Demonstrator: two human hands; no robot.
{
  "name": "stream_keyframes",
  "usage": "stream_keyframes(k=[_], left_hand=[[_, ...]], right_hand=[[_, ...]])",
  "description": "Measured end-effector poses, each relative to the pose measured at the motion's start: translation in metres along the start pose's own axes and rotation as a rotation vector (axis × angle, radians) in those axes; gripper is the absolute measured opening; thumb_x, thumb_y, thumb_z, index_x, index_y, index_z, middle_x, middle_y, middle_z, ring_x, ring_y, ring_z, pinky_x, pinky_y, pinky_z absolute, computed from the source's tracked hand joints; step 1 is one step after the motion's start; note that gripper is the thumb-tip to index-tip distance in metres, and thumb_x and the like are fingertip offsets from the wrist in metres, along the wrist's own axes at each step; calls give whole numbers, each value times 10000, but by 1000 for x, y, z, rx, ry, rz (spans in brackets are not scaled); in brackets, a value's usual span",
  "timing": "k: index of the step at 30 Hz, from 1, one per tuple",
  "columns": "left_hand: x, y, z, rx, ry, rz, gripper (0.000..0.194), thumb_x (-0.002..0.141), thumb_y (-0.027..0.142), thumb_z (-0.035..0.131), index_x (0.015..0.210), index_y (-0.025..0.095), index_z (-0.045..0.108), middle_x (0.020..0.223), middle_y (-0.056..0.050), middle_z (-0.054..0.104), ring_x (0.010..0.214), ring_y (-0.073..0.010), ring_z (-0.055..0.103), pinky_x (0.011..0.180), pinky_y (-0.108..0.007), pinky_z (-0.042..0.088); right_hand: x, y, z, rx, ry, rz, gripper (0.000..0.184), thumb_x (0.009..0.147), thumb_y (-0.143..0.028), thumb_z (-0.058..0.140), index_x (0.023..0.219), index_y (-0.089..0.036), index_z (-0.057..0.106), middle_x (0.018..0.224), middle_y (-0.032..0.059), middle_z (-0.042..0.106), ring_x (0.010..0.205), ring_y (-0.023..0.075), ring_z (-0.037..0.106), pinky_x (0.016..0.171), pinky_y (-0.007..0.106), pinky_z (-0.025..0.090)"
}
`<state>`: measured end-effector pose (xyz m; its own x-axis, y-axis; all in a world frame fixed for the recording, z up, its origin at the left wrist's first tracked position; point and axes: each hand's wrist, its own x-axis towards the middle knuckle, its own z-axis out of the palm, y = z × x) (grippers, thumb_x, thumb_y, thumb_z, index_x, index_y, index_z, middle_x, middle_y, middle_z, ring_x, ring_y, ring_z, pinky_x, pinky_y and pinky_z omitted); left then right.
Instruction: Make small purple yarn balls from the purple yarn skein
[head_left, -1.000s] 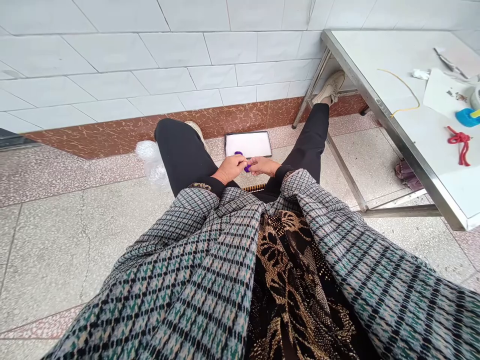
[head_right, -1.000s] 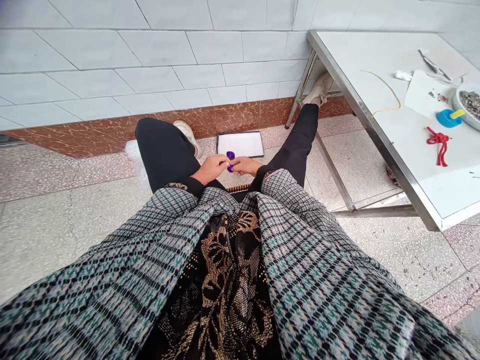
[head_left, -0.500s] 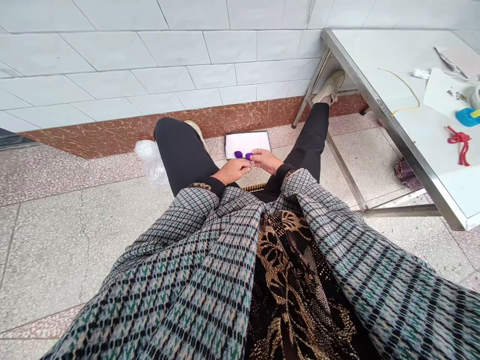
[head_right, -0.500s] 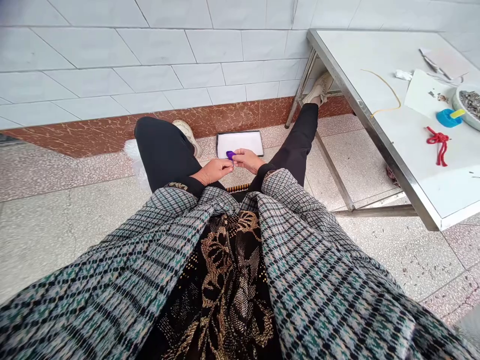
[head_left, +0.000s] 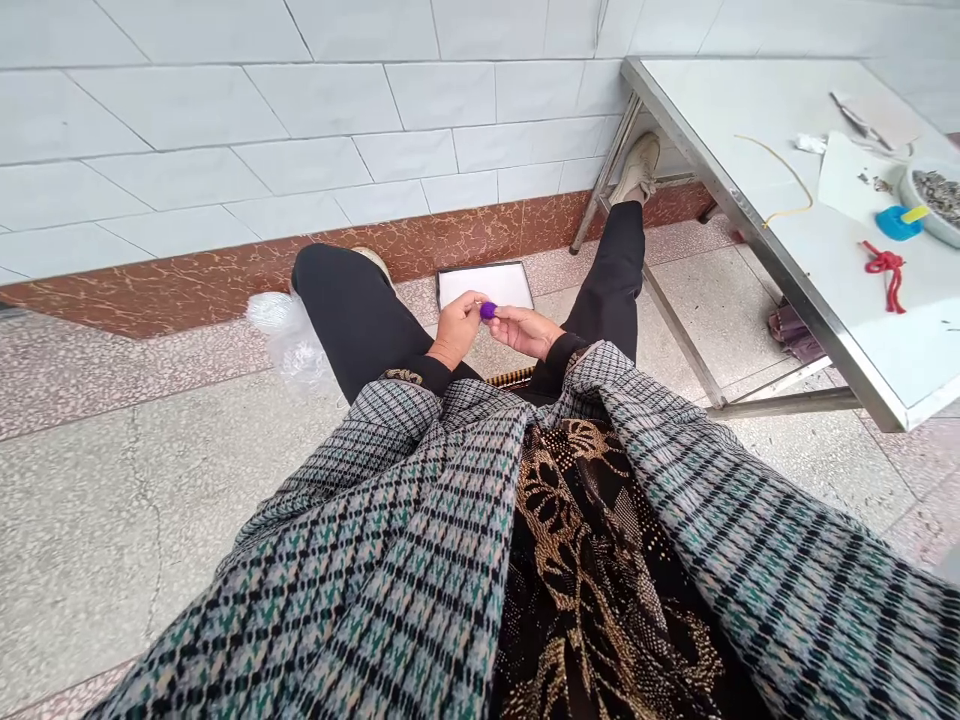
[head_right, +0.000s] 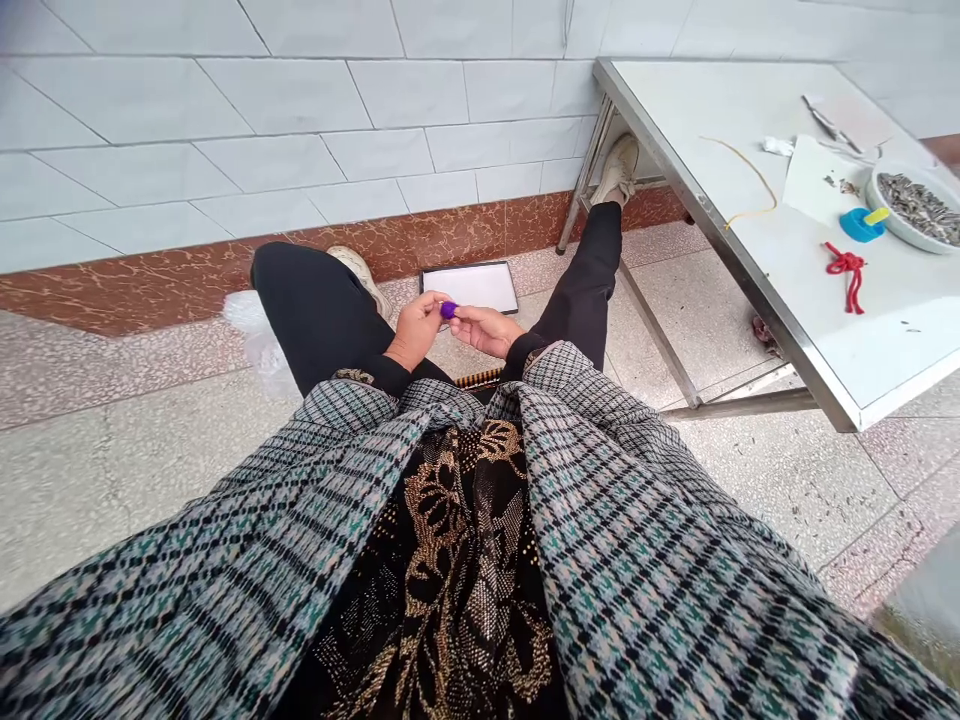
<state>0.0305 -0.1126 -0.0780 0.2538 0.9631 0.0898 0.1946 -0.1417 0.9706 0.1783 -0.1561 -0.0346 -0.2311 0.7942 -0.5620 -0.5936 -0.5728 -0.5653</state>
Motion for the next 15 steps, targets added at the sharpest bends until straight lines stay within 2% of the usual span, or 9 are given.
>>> stream_keyframes(k=[3,6,9,12,15], left_hand=[[4,4,3,-89,49,25,118,862,173,551,851,195,667,753,18,648,672,-135,547,690,-250,463],[6,8,5,-154,4,58,108,857,232,592,884,202,692,669,32,580,609,-140,519,612,-245,451],[8,13,8,-170,-24,132,147,860,304,656,944,199,716,704,16,613,680,-162,586,648,-256,501],[9,20,12,-157,17,150,161,870,329,706,960,196,710,805,-11,688,791,-177,644,716,-264,542],[9,23,15,-216,29,113,129,906,327,706,946,204,698,752,-1,656,699,-158,607,633,-247,508]], right_hand=[[-6,1,12,119,46,-73,328,1117,0,467,882,-130,655,663,-13,684,591,56,608,673,129,577],[-9,-1,19,130,83,-160,312,1106,7,484,899,-138,668,681,-18,692,606,66,609,678,145,585],[-10,-6,21,66,110,-257,271,1072,11,544,895,-151,671,724,-20,704,656,69,637,701,150,577],[-10,-9,22,-57,142,-318,219,1002,-6,659,866,-176,637,727,-39,689,673,68,637,683,148,548],[-11,-12,22,-199,156,-319,205,927,-38,759,878,-192,632,675,-73,639,611,64,589,615,149,515]])
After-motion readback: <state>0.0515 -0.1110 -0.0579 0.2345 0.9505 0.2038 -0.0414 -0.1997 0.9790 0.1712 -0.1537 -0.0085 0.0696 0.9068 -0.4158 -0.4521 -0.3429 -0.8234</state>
